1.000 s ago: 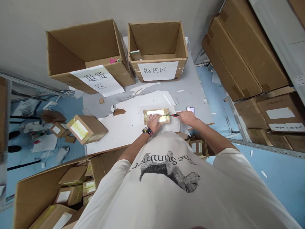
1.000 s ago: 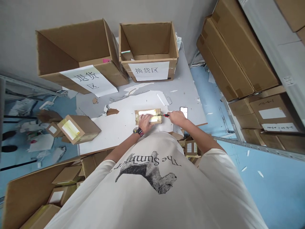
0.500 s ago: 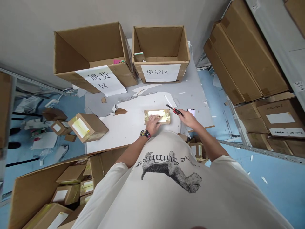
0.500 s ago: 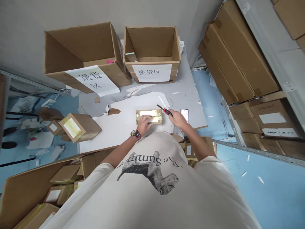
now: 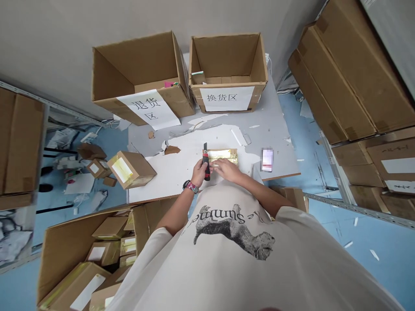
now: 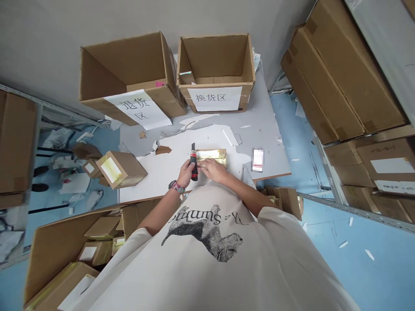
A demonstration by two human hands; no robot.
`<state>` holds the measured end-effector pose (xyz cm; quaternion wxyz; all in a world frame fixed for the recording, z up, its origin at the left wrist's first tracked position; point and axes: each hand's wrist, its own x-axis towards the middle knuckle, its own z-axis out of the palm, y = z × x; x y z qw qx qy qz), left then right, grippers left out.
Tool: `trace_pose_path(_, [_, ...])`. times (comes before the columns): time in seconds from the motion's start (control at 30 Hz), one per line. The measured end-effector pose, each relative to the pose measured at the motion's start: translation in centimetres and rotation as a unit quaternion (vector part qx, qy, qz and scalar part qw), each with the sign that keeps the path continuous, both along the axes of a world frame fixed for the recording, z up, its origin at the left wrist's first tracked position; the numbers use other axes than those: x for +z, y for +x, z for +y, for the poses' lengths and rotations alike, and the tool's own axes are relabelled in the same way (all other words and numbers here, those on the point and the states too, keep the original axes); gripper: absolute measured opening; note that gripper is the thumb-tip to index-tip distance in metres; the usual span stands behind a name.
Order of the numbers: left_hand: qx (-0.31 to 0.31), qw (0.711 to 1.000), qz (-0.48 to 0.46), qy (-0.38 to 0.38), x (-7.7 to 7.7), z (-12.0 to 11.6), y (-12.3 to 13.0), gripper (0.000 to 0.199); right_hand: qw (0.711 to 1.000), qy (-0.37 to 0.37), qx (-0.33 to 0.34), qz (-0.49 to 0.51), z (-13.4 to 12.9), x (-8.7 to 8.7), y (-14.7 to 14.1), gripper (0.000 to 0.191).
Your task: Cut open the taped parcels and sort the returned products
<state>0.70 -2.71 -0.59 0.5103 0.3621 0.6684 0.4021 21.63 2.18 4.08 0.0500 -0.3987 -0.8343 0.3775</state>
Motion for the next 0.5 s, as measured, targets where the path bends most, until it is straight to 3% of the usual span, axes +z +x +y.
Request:
trace_pose_path(0.07, [0.007, 1.0, 0.027, 0.008, 0.5, -0.6, -2.8, 0.056, 0.998, 0.043, -0.001, -0.045, 0.1, -0.6, -0.3, 0.047])
trace_pose_path(0.13, [-0.019, 0.992, 0.121, 0.025, 1.2, -0.9, -5.9, 0.058, 0.994, 0.061, -0.008, -0.088, 0.1, -1.3, -0.8, 0.057])
trace_pose_path(0.27, [-0.178, 0.93, 0.319, 0.029, 2.2, -0.7, -11.1, 0.049, 0.99, 0.061, -0.019, -0.126, 0.3, -2.5, -1.6, 0.066])
trace_pose_path(0.4, [-0.289, 0.865, 0.41, 0.018, 2.5, 0.7, -13.0, 0.05, 0.988, 0.067, -0.028, -0.134, 0.8, -2.3, -2.1, 0.058])
trace_pose_path(0.5, [-0.334, 0.836, 0.435, 0.019, 2.6, 2.2, -13.0, 0.054, 0.987, 0.064, -0.024, -0.145, 1.0, -1.7, -2.6, 0.061])
